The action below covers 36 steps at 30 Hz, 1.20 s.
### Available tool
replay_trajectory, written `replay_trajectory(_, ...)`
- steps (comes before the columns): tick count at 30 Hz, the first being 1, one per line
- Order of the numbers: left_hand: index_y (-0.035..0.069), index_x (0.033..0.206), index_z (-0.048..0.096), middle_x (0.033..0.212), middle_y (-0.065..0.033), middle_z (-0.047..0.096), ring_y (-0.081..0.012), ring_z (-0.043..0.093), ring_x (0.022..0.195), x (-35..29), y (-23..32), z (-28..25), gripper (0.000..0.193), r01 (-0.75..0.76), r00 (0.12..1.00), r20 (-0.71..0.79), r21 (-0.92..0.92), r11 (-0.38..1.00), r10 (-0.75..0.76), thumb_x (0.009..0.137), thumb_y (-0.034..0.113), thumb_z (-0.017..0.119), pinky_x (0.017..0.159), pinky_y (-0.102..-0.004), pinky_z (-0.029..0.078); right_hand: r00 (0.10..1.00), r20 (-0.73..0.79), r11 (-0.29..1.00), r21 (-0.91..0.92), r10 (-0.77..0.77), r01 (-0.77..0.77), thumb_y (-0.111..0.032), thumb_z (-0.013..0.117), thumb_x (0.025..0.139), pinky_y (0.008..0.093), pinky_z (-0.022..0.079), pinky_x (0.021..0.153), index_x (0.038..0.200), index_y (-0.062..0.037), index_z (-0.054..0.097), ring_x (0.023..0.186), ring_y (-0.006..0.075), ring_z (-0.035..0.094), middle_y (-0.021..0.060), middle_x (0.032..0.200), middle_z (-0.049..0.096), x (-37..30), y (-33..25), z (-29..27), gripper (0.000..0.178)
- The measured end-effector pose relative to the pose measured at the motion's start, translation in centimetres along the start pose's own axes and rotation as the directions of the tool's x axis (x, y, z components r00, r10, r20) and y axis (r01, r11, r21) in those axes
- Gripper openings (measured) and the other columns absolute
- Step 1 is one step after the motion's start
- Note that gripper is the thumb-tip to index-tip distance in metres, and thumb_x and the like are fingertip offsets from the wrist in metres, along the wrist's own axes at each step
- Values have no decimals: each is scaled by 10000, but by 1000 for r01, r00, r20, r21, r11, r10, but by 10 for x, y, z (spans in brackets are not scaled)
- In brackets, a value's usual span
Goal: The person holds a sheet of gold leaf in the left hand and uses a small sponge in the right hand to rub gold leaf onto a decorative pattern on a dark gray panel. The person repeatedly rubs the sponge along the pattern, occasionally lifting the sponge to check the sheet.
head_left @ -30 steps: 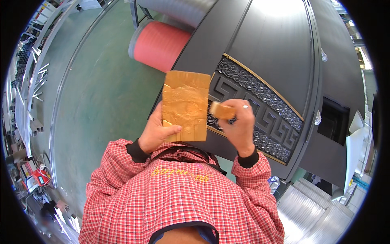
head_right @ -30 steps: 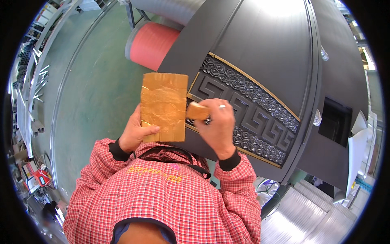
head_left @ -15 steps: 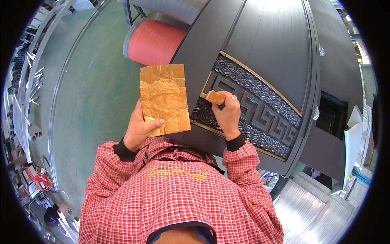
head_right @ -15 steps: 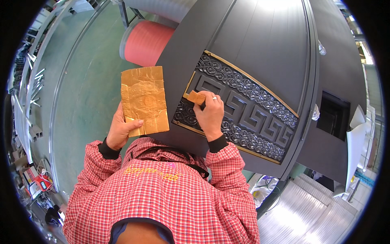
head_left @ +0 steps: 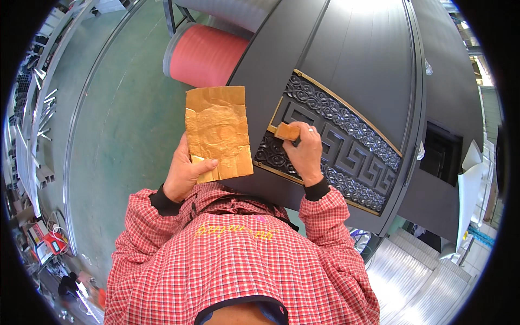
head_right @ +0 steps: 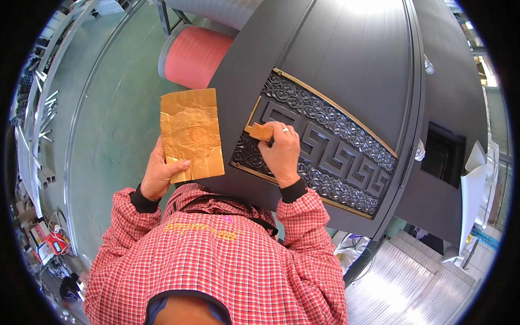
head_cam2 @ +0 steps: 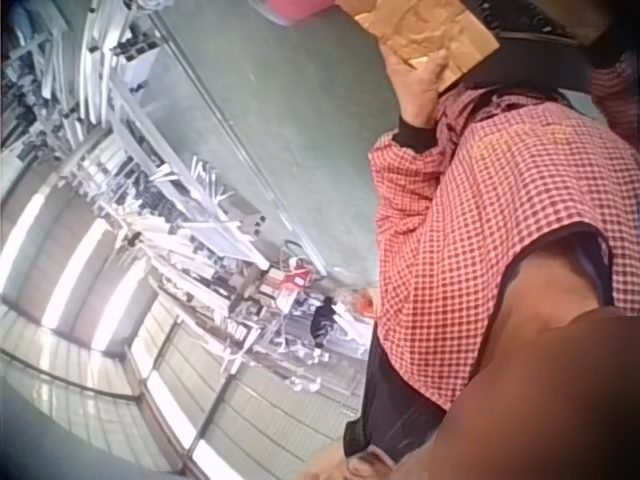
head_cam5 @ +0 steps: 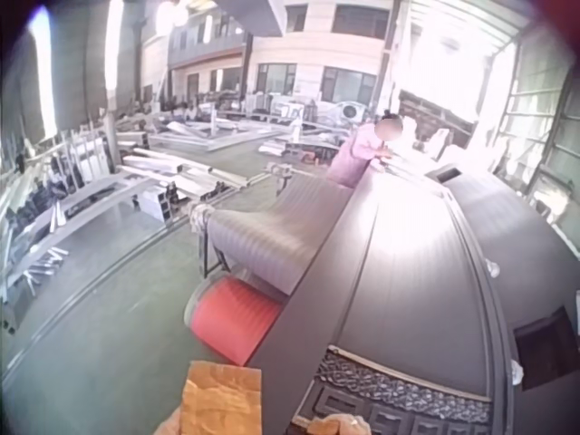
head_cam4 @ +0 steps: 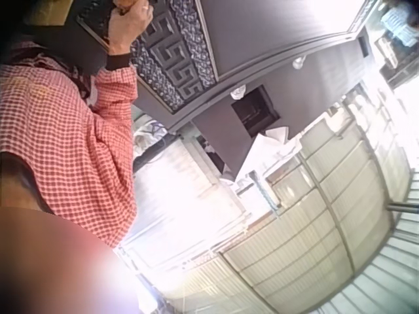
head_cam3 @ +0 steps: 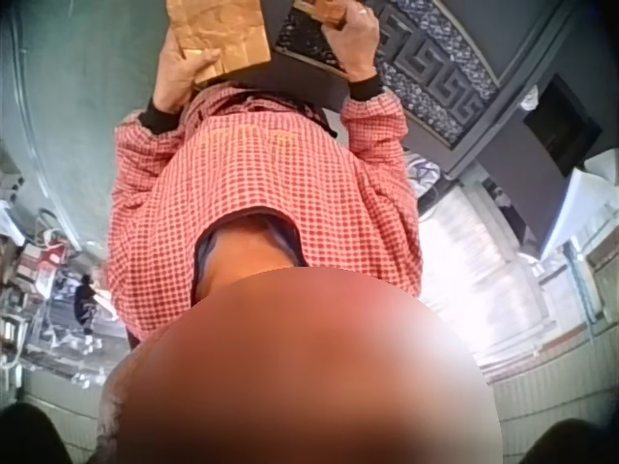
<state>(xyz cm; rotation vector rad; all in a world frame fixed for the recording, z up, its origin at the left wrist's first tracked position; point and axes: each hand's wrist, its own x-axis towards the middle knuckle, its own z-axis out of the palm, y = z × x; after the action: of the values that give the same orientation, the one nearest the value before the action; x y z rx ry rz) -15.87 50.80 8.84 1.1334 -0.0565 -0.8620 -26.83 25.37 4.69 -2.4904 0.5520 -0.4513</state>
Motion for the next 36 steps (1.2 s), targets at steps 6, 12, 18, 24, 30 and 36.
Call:
replay_trajectory(6,33,1408,317,1310,-87,518,-195,536,1190,2,-6,-6,738,0,1000,-3,11,1000,1,768,-87,664,1024,-364,442,994,-101,999,-28,43,-46,1,695,641,389,459,779,920,-93,614,845,303,597,78,865,644,-12,17,-27,306)
replay_trajectory(12,29,1407,322,1311,-84,516,-190,530,1194,5,-1,3,737,0,1000,20,42,999,0,764,-85,662,1028,-358,433,996,-83,998,37,-43,46,-13,708,653,387,455,808,939,-95,605,874,294,593,66,888,640,-3,-2,1,315)
replay_trajectory(18,22,1406,323,1305,-78,521,-182,527,1191,17,-2,10,737,1,998,55,61,998,-4,761,-67,669,1032,-346,421,996,-80,999,-22,44,-46,6,690,646,382,455,803,923,-96,604,865,291,589,62,867,636,-14,18,-20,308)
replay_trajectory(24,28,1404,330,1299,-77,528,-180,530,1188,20,-4,23,734,15,997,77,55,998,-19,762,-75,669,1029,-343,424,998,-58,1000,24,-15,16,6,695,641,386,455,799,944,-94,610,870,293,591,68,881,636,-18,22,-19,330)
replay_trajectory(30,34,1407,330,1296,-81,534,-179,538,1181,17,-7,28,737,22,999,47,54,998,-25,762,-86,667,1023,-342,432,997,-70,999,31,-34,36,13,698,632,390,457,817,947,-94,608,882,293,597,63,892,639,-13,30,-29,345)
replay_trajectory(36,34,1407,330,1296,-84,536,-188,540,1189,10,-9,33,733,3,1000,18,28,1000,-3,765,-103,655,1020,-348,440,994,-96,996,63,-57,64,6,713,625,390,451,837,945,-101,610,890,291,598,56,911,644,-3,41,-36,353)
